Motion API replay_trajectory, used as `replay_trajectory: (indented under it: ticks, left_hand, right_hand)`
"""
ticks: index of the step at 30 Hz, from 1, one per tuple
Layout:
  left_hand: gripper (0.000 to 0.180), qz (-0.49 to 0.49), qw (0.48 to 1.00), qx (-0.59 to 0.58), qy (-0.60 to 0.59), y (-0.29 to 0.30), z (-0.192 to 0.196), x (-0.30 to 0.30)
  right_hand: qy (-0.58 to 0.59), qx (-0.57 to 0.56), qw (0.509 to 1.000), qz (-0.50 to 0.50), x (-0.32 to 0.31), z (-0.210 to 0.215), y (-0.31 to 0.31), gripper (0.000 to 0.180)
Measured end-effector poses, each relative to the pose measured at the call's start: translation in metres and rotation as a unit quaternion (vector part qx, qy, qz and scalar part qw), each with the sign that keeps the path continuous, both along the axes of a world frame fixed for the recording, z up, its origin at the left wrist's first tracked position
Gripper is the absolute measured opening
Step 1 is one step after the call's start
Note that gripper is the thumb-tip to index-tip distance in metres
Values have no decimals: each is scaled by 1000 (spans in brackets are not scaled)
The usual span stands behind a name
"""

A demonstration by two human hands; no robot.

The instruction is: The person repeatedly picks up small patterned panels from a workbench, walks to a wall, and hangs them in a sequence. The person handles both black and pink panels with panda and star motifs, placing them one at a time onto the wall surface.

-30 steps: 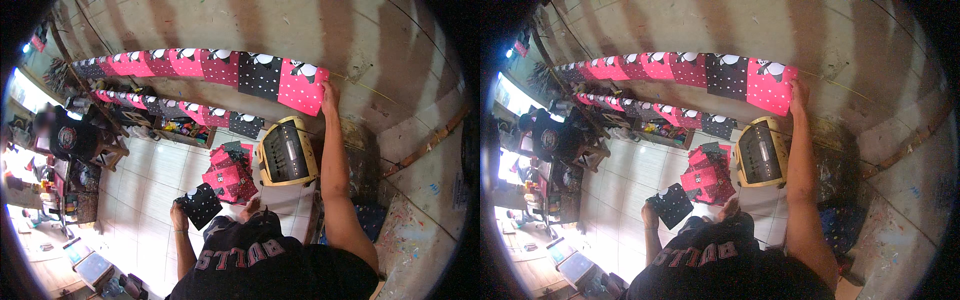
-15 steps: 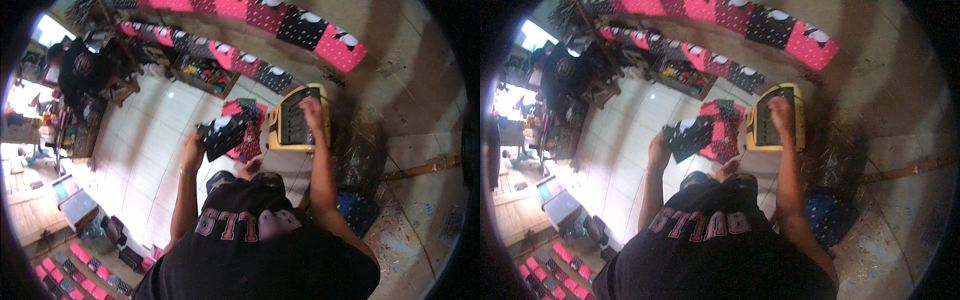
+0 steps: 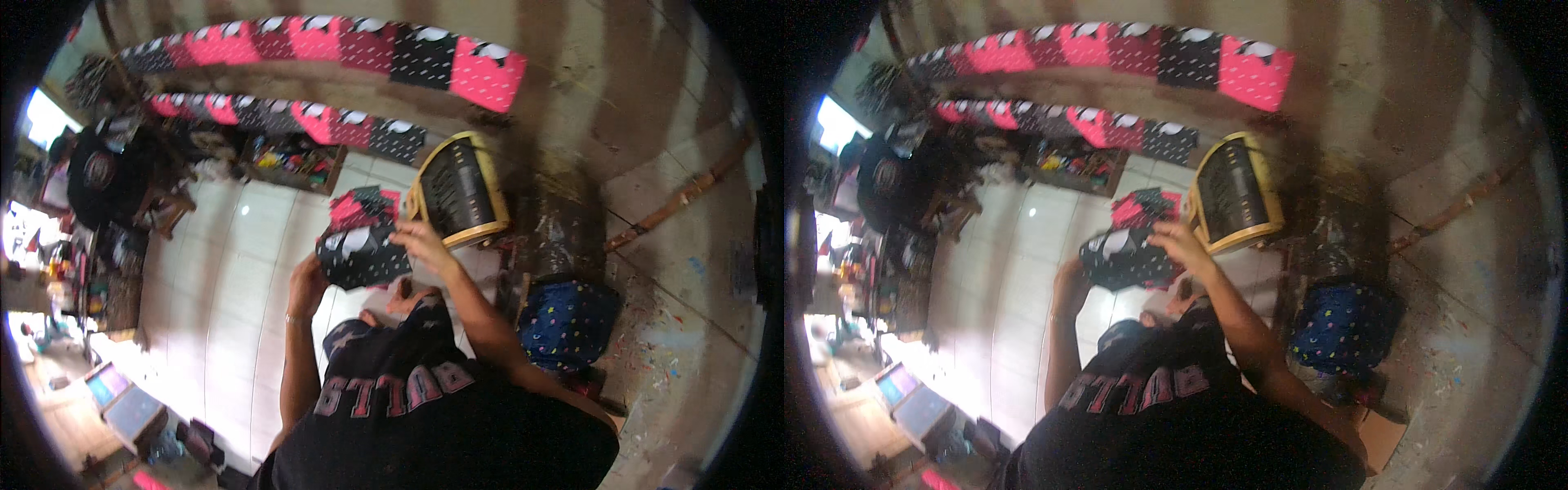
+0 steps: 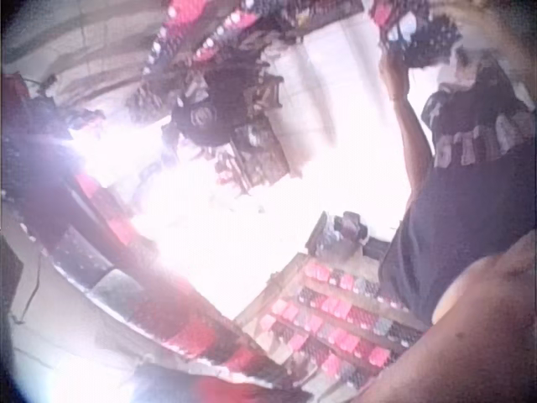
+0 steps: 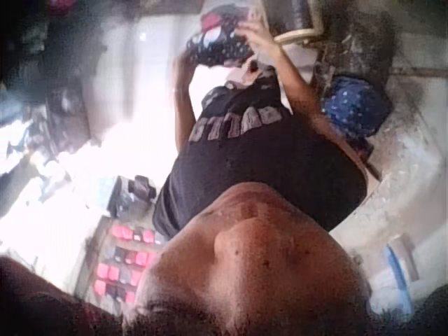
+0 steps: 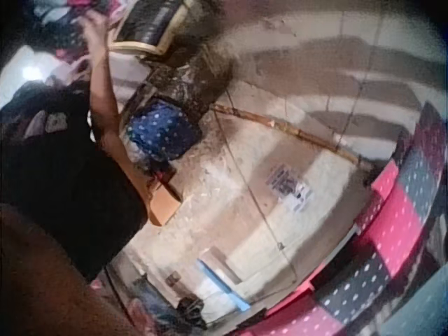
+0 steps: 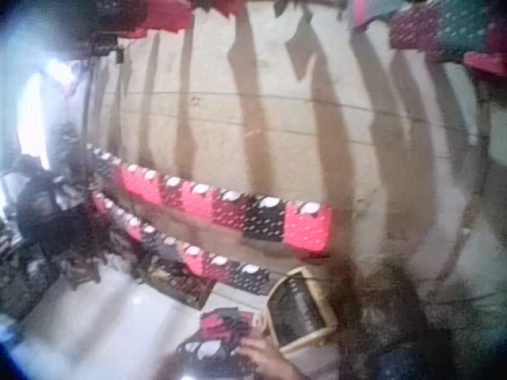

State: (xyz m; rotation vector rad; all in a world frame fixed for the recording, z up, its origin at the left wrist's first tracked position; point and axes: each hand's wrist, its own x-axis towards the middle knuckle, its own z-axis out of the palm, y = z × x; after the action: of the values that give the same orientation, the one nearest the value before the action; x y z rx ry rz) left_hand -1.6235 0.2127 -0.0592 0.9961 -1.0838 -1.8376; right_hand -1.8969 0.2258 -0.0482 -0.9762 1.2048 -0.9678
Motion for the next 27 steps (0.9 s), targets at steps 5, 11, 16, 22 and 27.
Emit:
replay_trajectory:
  ticks: [5,11,16,22,27]
  left_hand:
    - [44,50,992,114,29,24,-49,-5]
    - [44,114,976,183,-14,38,-98,-13]
    - [44,108,979,159,-67,37,-118,-40]
    - [43,167,962,210,-42,30,-127,-83]
    - [46,196,945,245,-94,54,-144,-100]
  right_hand:
    - [192,-106,976,3,-48,44,-2,13]
    - [334,-233,909,-92,-190,166,-49,15]
    - [-3,-268,908,-321,-297,224,-67,13]
    - [-107,-239,893,-366,-389,158,-137,15]
    - [-69,-220,874,-427,-418,104,-157,6]
